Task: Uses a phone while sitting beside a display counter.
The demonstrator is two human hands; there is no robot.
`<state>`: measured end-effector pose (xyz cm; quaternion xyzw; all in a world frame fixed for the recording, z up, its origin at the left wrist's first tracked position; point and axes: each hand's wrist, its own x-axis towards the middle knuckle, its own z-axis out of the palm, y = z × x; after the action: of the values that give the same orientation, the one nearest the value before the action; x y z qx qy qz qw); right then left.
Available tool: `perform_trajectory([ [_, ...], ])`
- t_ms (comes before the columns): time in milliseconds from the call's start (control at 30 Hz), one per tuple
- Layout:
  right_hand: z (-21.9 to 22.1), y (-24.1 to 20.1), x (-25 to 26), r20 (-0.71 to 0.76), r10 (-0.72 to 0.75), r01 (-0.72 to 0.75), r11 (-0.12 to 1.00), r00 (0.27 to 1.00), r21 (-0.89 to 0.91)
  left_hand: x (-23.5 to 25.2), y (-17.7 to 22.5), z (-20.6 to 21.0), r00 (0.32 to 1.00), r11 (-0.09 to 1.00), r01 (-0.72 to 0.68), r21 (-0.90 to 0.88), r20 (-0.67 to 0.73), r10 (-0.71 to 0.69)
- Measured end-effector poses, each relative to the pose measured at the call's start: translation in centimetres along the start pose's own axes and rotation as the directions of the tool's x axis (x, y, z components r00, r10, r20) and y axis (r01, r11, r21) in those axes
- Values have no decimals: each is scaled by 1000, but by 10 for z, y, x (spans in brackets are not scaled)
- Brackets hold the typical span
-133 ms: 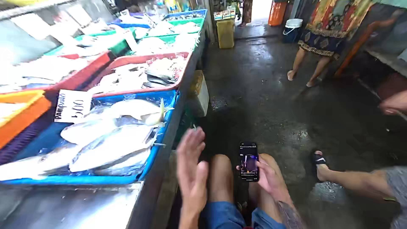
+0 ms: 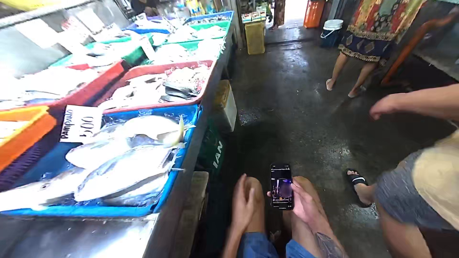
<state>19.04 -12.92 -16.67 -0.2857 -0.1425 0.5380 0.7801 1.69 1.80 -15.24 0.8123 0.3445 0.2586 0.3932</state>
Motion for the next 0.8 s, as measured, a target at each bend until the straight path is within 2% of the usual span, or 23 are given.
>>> perform_trajectory([
  [67,-2,1,4,-14,18,-18,1000,1000,10,6,-17,18,995,967,8,255,91,-32],
  [133,-1,4,6,-52,36,-35,999,998,19,20,-14,18,979,937,23,348,184,-93],
  [333,1,6,13,-43,63,-62,998,997,23,66,-11,20,920,920,75,386,330,-213],
  [500,-4,5,16,-33,64,-66,996,997,-56,84,-13,24,850,886,117,449,416,-323],
  [800,-5,10,21,-59,84,-85,996,995,-19,114,-20,28,706,781,220,585,457,-542],
])
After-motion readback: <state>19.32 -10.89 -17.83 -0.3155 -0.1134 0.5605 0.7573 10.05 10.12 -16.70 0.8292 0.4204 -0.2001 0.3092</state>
